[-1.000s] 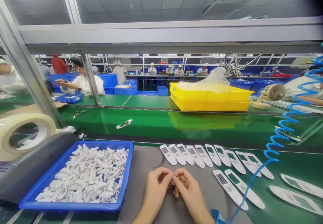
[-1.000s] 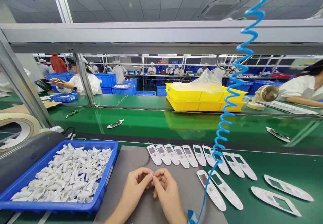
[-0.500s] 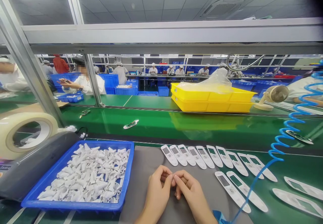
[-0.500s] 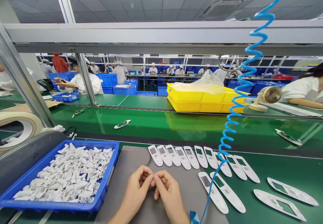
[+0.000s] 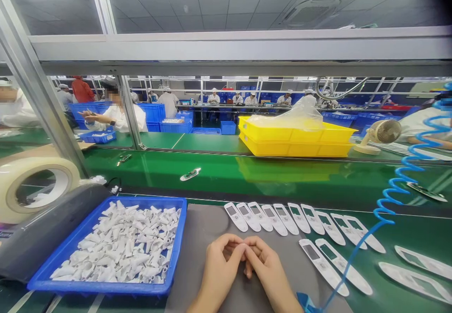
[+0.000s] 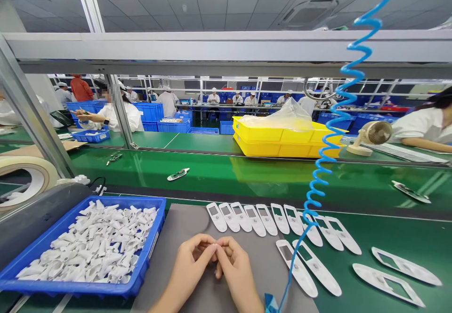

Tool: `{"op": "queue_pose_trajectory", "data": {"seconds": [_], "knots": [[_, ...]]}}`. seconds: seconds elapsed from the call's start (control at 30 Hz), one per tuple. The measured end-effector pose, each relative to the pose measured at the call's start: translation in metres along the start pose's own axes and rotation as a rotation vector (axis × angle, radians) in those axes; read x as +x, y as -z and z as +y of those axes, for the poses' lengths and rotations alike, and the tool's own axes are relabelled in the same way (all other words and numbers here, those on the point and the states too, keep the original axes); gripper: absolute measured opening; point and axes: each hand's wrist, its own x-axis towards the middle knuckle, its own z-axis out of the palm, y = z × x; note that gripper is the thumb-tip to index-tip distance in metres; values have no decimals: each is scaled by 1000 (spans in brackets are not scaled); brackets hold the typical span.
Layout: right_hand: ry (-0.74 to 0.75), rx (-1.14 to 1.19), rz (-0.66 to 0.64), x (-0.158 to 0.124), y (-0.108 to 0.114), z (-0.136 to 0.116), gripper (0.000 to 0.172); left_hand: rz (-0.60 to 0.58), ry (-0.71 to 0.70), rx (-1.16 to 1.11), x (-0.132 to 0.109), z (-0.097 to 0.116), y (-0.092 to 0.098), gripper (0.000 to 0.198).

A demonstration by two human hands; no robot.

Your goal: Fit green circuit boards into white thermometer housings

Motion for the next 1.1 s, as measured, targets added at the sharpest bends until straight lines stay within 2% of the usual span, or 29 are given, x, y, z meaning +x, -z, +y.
{"op": "queue_pose_trajectory", "data": {"seconds": [0.47, 0.63, 0.9, 1.1], "knots": [[23, -9, -40, -4, -3, 0, 25, -12, 145, -219, 3, -2, -1, 15], [23, -23, -53, -3, -3, -2, 26, -12, 137, -197, 3, -3, 0, 16], [21, -52, -53, -3, -3, 4, 25, 6, 23, -35, -1, -4, -1, 14], [13, -24, -38, -3, -3, 2, 25, 34, 85, -92, 1, -7, 0, 14]]}}
